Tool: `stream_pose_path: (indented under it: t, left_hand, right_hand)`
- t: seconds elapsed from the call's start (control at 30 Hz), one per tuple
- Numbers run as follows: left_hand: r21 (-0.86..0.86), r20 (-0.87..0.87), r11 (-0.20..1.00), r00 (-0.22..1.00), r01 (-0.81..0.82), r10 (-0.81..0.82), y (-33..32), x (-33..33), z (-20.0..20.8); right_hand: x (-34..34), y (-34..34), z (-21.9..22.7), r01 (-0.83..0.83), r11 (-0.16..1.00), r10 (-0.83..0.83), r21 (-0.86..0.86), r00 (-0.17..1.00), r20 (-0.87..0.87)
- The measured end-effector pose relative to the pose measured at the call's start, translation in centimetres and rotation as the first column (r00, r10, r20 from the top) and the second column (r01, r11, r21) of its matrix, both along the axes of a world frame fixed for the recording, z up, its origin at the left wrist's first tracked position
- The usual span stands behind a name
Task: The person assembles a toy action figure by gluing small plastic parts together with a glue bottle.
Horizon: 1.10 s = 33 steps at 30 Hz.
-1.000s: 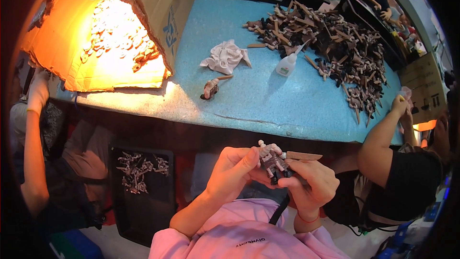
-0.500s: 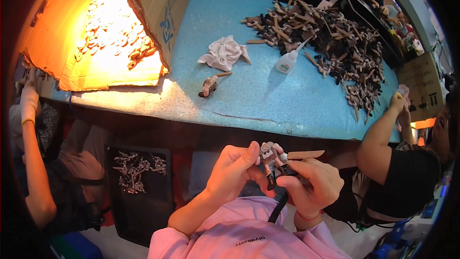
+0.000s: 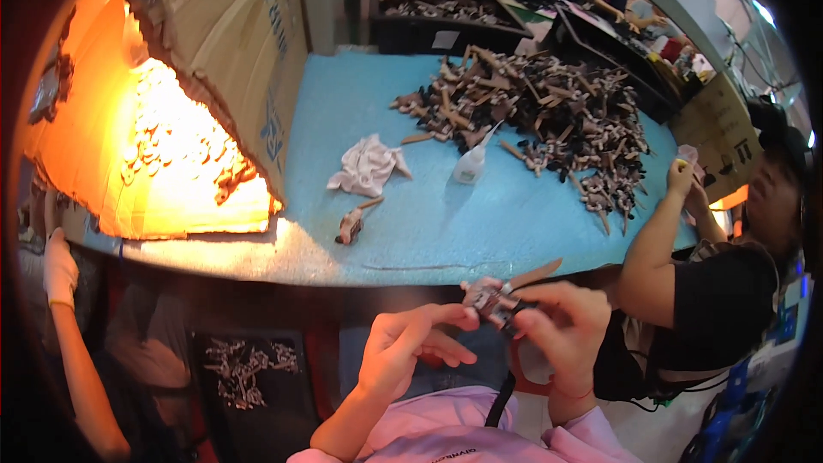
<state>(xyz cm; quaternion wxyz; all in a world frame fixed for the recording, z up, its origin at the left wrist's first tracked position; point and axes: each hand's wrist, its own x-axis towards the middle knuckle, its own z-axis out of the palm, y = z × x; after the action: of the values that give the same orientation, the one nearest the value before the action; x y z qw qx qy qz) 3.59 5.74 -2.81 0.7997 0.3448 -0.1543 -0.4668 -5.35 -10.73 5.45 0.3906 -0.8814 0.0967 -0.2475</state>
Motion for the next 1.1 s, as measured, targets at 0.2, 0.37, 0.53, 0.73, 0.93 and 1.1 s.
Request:
stream_pose_path:
  t: [0.2,0.37,0.53,0.73,0.93,1.1]
  left_hand:
    - [-0.02,-0.014,1.0,1.0,-0.021,0.021,0.9,-0.3,-1.8]
    - [0.02,0.006,1.0,1.0,-0.017,0.017,1.3,-1.1,-1.7]
    - [0.08,-0.007,0.997,1.0,0.013,-0.013,1.4,-1.7,-2.4]
    - [0.09,-0.016,0.996,1.0,-0.004,0.005,1.5,-1.6,-2.9]
    - [0.131,0.012,0.991,1.0,-0.008,0.007,0.6,-1.2,-3.0]
    - [0.129,0.684,0.782,0.625,-0.61,0.375,1.2,-0.6,-1.8]
  right_hand:
    - [4.3,-5.3,1.2,-0.004,0.885,-0.049,0.466,0.994,0.102]
    - [14.6,-12.1,3.6,-0.045,0.932,-0.007,0.36,0.99,0.142]
    - [26.9,-18.6,5.3,-0.137,0.848,-0.099,0.512,0.908,0.407]
    - [24.9,-17.7,4.5,0.042,0.972,0.006,-0.23,0.978,0.207]
    - [17.8,-16.0,2.9,0.077,0.965,-0.052,-0.252,0.993,0.104]
    - [13.1,-13.6,-0.4,0.019,0.948,-0.038,-0.318,0.998,-0.052]
